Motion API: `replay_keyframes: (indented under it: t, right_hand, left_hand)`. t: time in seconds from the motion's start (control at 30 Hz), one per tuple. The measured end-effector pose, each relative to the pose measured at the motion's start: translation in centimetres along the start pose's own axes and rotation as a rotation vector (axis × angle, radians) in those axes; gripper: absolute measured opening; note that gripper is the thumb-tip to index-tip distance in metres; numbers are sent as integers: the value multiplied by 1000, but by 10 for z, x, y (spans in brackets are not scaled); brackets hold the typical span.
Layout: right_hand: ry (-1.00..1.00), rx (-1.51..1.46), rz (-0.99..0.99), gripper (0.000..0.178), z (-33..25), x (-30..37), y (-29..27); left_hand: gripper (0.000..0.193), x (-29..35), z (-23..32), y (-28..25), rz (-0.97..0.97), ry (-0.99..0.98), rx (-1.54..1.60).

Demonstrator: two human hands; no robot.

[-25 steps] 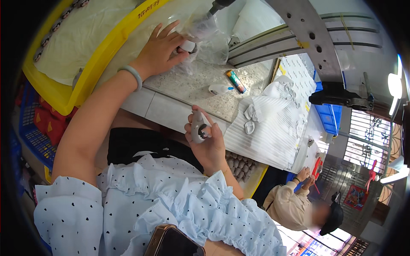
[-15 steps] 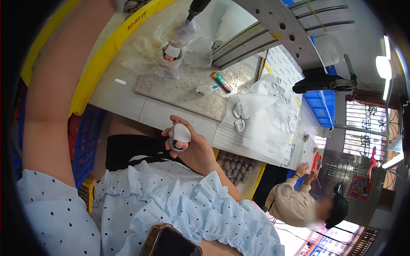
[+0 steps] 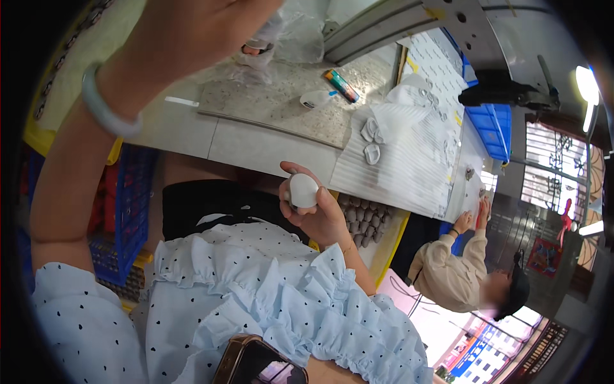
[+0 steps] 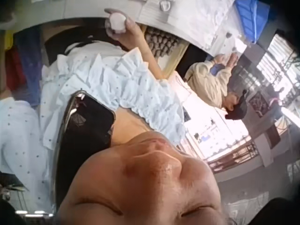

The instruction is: The person applies glue into figurine heads from a bottle, attaches face inserts by hand, and presses them using a mechanical press. The person then arranges and glues small figurine components on the work table.

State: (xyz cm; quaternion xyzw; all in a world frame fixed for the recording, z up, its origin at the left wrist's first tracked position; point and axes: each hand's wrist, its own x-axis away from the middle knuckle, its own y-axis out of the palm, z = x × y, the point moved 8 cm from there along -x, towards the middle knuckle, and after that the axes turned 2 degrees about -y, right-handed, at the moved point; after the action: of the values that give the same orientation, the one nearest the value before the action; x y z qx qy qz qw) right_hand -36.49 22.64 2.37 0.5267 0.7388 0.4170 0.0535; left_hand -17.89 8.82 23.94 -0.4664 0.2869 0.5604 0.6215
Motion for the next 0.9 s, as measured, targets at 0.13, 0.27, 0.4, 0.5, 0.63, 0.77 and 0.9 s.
replay_keyframes:
  t: [0.13,0.27,0.4,0.5,0.63,0.77,0.9]
  right_hand:
    - [-143,-189,176,72,13,43,-56]
    - [-340,-455,566,66,30,110,-136]
    - [-500,-509,897,33,58,213,-256]
    - [-609,-545,1198,29,92,285,-346]
    - [-523,-272,1490,29,131,345,-423]
    - [-354,295,1989,39,158,412,-480]
    - [-127,702,2070,58,148,415,-499]
  left_hand:
    - [65,82,22,-11,-124,209,-259]
    - [72,142,89,-2,-324,137,133]
    - [61,116,113,28,-291,211,364]
    - [54,90,133,59,-329,274,588]
    - [41,77,155,94,-195,278,882]
    - [28,75,157,114,-122,241,1081]
    - [22,84,147,125,-159,109,1138]
